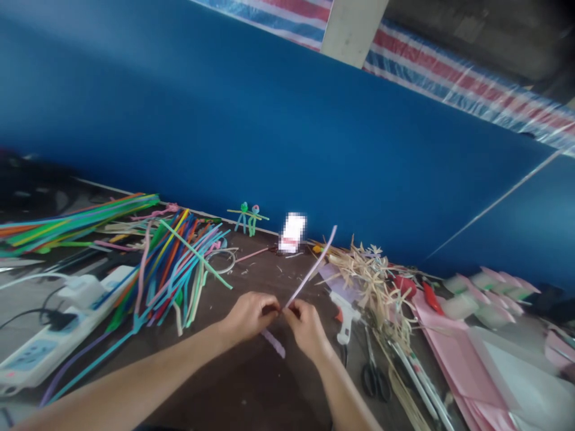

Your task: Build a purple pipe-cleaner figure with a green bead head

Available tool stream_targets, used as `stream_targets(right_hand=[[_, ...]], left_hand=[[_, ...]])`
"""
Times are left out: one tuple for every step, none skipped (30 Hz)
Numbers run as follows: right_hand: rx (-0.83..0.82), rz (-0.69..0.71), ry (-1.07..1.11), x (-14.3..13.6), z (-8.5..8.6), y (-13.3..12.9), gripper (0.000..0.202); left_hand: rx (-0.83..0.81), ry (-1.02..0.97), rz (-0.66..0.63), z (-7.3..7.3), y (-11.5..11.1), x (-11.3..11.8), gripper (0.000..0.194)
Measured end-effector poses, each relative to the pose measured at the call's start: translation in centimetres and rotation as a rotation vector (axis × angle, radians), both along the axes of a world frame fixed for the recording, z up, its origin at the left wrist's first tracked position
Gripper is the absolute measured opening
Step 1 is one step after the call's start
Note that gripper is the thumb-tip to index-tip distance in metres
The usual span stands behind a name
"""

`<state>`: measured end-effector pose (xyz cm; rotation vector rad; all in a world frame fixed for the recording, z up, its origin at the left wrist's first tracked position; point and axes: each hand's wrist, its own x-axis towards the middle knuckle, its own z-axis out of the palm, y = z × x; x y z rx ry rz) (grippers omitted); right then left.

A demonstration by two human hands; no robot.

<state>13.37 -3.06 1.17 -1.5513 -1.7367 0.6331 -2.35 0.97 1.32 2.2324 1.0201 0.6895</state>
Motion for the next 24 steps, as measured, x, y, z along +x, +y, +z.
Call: stream_targets(right_hand=[[-0.035,0.006,0.032,-0.02,0.17,0.06,0.02],[-0.061,0.01,0.058,-0.04,0.35,0.1,0.021],[-0.078,0.016,0.077,-0.05,0.53,0.11,0.02],[-0.089,0.023,0.09,-0.07,0.67,0.11,0.019],[-0.096,0.031,0.098,-0.1,0.75,0.09,0.016],[-0.099,0.034,0.103,-0.13,0.77,0.07,0.013],[-0.098,0.032,0.103,-0.18,0.73,0.04,0.01],[-0.093,0.024,0.095,-0.24,0.65,0.02,0.009],[-0.087,0.014,0.079,-0.3,0.54,0.0,0.009],[-0.08,0.0,0.058,-0.36,0.43,-0.01,0.009],[-0.074,-0.011,0.034,-0.4,0.34,-0.01,0.009],[-0.067,-0.019,0.01,-0.44,0.28,-0.02,0.009],[-0.06,-0.023,-0.009,-0.46,0.25,-0.03,0.01],[-0.052,-0.024,-0.023,-0.46,0.25,-0.04,0.01],[-0.046,-0.022,-0.032,-0.44,0.27,-0.05,0.011],[-0.04,-0.018,-0.039,-0.42,0.29,-0.06,0.011],[-0.038,-0.015,-0.044,-0.4,0.32,-0.07,0.012],[-0.037,-0.013,-0.05,-0.38,0.34,-0.06,0.012],[-0.038,-0.01,-0.054,-0.38,0.34,-0.06,0.012],[-0.038,-0.008,-0.058,-0.39,0.33,-0.04,0.012],[-0.039,-0.005,-0.06,-0.42,0.32,-0.03,0.013],[-0.041,-0.003,-0.059,-0.47,0.31,-0.01,0.013],[-0.043,0.0,-0.055,-0.54,0.3,0.01,0.013],[-0.044,0.001,-0.048,-0.61,0.29,0.02,0.013]], left_hand=[[-0.002,-0.005,-0.002,0.02,-0.03,-0.06,0.015],[-0.014,-0.006,0.002,0.05,-0.03,-0.13,0.015],[-0.035,-0.005,0.008,0.08,0.0,-0.19,0.015],[-0.062,-0.004,0.016,0.12,0.05,-0.25,0.016],[-0.092,-0.004,0.022,0.15,0.1,-0.29,0.016],[-0.122,-0.006,0.026,0.18,0.14,-0.31,0.016],[-0.148,-0.008,0.025,0.21,0.17,-0.32,0.016],[-0.169,-0.011,0.022,0.24,0.18,-0.31,0.016],[-0.185,-0.015,0.017,0.28,0.17,-0.29,0.016],[-0.197,-0.02,0.012,0.32,0.16,-0.27,0.015],[-0.204,-0.026,0.008,0.36,0.13,-0.25,0.015],[-0.207,-0.032,0.004,0.4,0.12,-0.24,0.015],[-0.205,-0.037,0.002,0.43,0.11,-0.24,0.015],[-0.201,-0.038,0.001,0.45,0.11,-0.24,0.015],[-0.194,-0.034,0.0,0.47,0.12,-0.26,0.015],[-0.185,-0.027,0.0,0.48,0.13,-0.28,0.015],[-0.175,-0.018,-0.001,0.49,0.13,-0.31,0.015],[-0.166,-0.01,-0.002,0.49,0.12,-0.35,0.015],[-0.158,-0.003,-0.003,0.49,0.1,-0.39,0.014],[-0.151,0.002,-0.004,0.48,0.06,-0.42,0.014],[-0.143,0.005,-0.004,0.47,0.02,-0.46,0.013],[-0.133,0.005,-0.002,0.45,-0.03,-0.49,0.013],[-0.122,0.005,0.002,0.41,-0.07,-0.51,0.013],[-0.108,0.008,0.007,0.37,-0.11,-0.54,0.012]])
